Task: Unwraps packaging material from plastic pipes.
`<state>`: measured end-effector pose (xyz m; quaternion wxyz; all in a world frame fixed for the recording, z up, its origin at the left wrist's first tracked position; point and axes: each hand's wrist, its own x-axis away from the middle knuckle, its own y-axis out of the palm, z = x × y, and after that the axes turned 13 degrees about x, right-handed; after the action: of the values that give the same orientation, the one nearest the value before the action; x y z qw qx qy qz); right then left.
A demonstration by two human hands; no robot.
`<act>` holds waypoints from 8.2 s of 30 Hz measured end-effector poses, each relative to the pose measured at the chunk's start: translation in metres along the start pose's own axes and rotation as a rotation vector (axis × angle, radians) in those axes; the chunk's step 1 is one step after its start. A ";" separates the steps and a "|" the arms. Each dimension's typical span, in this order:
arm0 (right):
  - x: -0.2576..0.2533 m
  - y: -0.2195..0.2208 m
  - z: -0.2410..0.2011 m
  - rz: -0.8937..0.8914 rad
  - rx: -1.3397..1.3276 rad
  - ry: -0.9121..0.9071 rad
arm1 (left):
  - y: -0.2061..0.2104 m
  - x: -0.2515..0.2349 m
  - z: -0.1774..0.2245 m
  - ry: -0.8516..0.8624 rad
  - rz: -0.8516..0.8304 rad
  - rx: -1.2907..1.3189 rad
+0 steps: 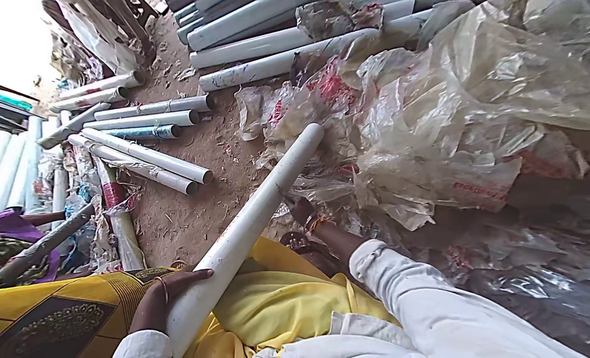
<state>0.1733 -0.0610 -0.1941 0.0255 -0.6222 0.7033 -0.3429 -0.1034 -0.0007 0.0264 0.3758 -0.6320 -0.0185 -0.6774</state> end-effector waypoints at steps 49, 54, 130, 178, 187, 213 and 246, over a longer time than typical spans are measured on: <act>-0.024 -0.046 -0.005 0.001 0.211 0.083 | 0.005 -0.024 -0.024 0.130 -0.042 -0.190; 0.036 -0.020 -0.056 -0.252 0.335 -0.258 | 0.003 -0.026 -0.023 0.134 -0.042 -0.193; 0.040 0.003 0.015 0.077 0.280 0.059 | 0.048 -0.003 -0.025 0.126 0.164 -0.509; 0.127 -0.070 -0.018 0.099 -0.894 0.236 | 0.095 0.050 -0.016 0.242 0.232 -0.495; 0.130 -0.027 -0.131 -0.073 -1.083 0.072 | 0.070 0.022 -0.037 0.769 0.084 0.252; 0.126 -0.139 0.061 0.162 0.779 0.132 | 0.079 0.013 -0.050 0.766 0.027 0.494; 0.146 -0.044 -0.111 0.291 0.165 -0.331 | 0.080 0.021 -0.053 0.796 0.084 0.703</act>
<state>0.1266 -0.1409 -0.0297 0.2404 -0.5577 0.7414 -0.2854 -0.1033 -0.0944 -0.0022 0.5699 -0.1622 -0.0751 -0.8020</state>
